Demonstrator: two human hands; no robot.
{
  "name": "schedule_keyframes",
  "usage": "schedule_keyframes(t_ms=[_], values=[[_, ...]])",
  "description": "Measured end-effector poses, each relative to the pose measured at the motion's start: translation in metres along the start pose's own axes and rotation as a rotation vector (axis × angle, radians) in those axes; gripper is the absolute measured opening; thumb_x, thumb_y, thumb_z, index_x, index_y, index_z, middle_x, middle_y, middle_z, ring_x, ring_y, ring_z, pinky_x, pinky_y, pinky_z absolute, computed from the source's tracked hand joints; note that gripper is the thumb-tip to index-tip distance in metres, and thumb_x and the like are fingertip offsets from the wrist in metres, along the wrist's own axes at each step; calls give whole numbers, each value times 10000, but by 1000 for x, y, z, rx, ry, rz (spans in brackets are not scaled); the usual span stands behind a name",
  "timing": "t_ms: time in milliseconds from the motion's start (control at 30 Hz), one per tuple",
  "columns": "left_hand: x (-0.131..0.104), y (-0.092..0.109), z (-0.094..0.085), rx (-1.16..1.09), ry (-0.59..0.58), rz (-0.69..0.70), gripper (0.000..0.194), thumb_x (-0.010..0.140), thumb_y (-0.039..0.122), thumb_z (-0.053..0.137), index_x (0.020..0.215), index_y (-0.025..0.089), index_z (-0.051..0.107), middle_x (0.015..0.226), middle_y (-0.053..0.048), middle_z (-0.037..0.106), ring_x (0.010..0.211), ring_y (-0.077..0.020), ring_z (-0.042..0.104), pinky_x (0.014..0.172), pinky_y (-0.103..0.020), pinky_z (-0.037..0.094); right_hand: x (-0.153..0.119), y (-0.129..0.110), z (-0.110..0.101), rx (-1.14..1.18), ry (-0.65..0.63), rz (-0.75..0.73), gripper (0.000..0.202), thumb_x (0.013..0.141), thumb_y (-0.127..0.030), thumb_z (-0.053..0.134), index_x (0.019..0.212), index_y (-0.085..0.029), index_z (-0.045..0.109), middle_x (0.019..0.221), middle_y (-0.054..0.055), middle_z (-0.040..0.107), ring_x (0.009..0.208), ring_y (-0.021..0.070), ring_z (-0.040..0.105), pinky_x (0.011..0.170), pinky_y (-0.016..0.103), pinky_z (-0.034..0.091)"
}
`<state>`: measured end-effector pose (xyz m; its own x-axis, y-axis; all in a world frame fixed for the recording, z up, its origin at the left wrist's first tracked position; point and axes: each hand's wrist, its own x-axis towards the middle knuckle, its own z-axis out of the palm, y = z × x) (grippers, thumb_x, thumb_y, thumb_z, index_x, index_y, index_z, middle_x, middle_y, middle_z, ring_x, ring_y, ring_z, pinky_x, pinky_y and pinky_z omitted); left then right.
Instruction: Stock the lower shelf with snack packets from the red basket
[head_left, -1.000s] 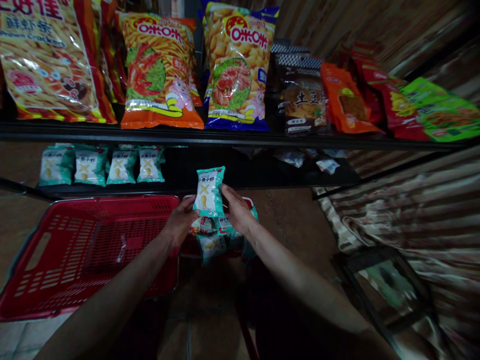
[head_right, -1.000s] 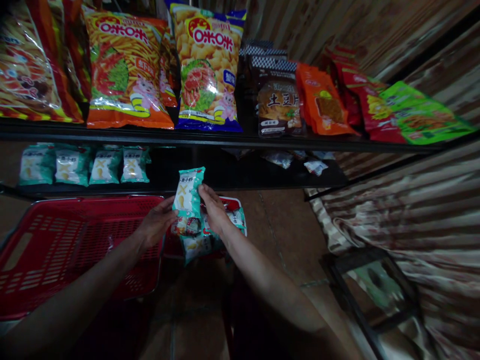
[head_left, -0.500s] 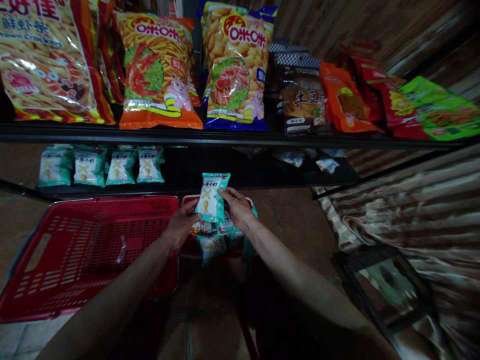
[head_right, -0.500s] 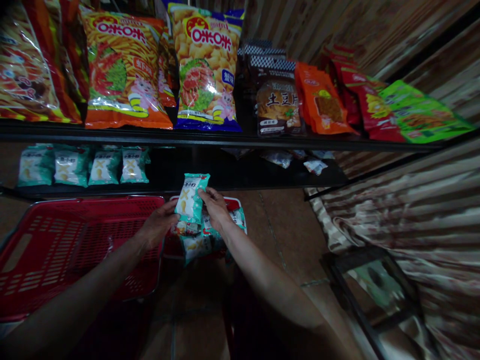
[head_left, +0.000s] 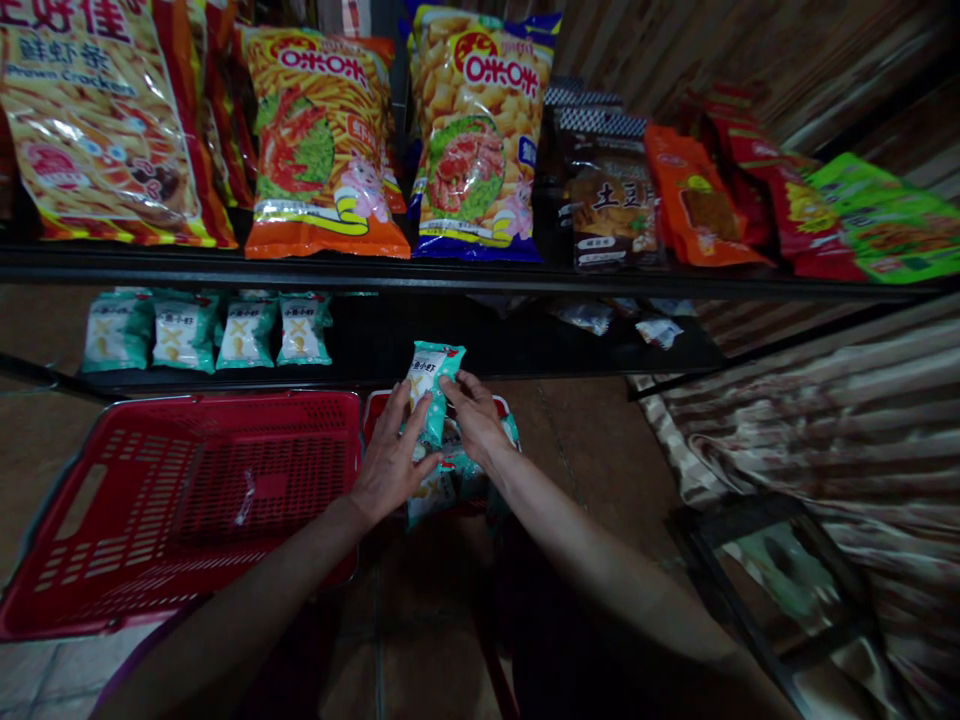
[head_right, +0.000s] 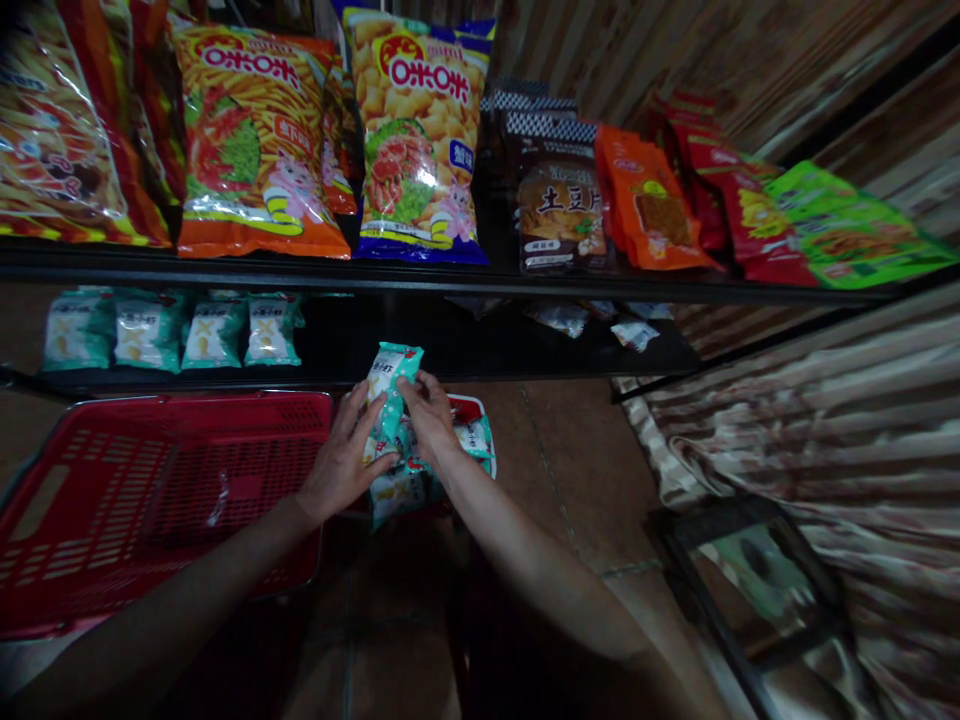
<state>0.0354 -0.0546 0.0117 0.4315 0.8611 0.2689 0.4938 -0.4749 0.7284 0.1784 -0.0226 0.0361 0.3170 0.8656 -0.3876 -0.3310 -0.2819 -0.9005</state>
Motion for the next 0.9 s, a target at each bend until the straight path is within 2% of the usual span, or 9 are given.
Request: schedule_keyframes(t_ms=[133,300,500,667,800,900], values=[[-2,1,6,46,48,13,643,826,224,579,1418,224,327,1558,-150,179,1444,-312,134,1140,-522,230,-4,-1,3,-13,-6,-54,408,624,-416,740,948,-208,606,791,-40,600,678,102,560,639,226,459],[-2,3,3,23,87,17,560,848,199,523,1384,221,361,1545,-144,228,1442,-294,159,1147,-512,228,-4,-2,2,-100,-18,-66,386,664,-443,698,961,-216,604,793,-36,579,674,102,541,656,233,466],[-2,8,-1,-85,77,-5,435,858,121,434,1284,206,439,1502,-133,330,1411,-251,269,1136,-449,291,4,-1,-6,-204,8,-90,361,680,-488,678,907,-216,609,802,-16,600,714,128,559,659,254,467],[-1,4,3,-77,141,2,342,881,137,410,1213,206,451,1432,-134,410,1365,-230,352,1110,-449,333,4,-1,-7,-234,-8,-105,394,678,-529,668,922,-227,602,801,-23,611,725,135,568,665,267,468],[1,0,4,-226,257,-86,274,887,204,458,1160,201,463,1324,-136,487,1266,-233,459,1044,-432,393,0,-2,-4,-158,-82,-84,377,689,-535,663,909,-234,605,893,-11,628,813,141,588,700,262,477],[7,-1,1,-505,396,-253,256,868,286,524,1111,220,475,1182,-96,556,1089,-203,568,924,-350,467,0,-2,-2,-89,-80,-75,406,668,-537,681,937,-241,612,962,7,638,859,152,600,729,274,487]])
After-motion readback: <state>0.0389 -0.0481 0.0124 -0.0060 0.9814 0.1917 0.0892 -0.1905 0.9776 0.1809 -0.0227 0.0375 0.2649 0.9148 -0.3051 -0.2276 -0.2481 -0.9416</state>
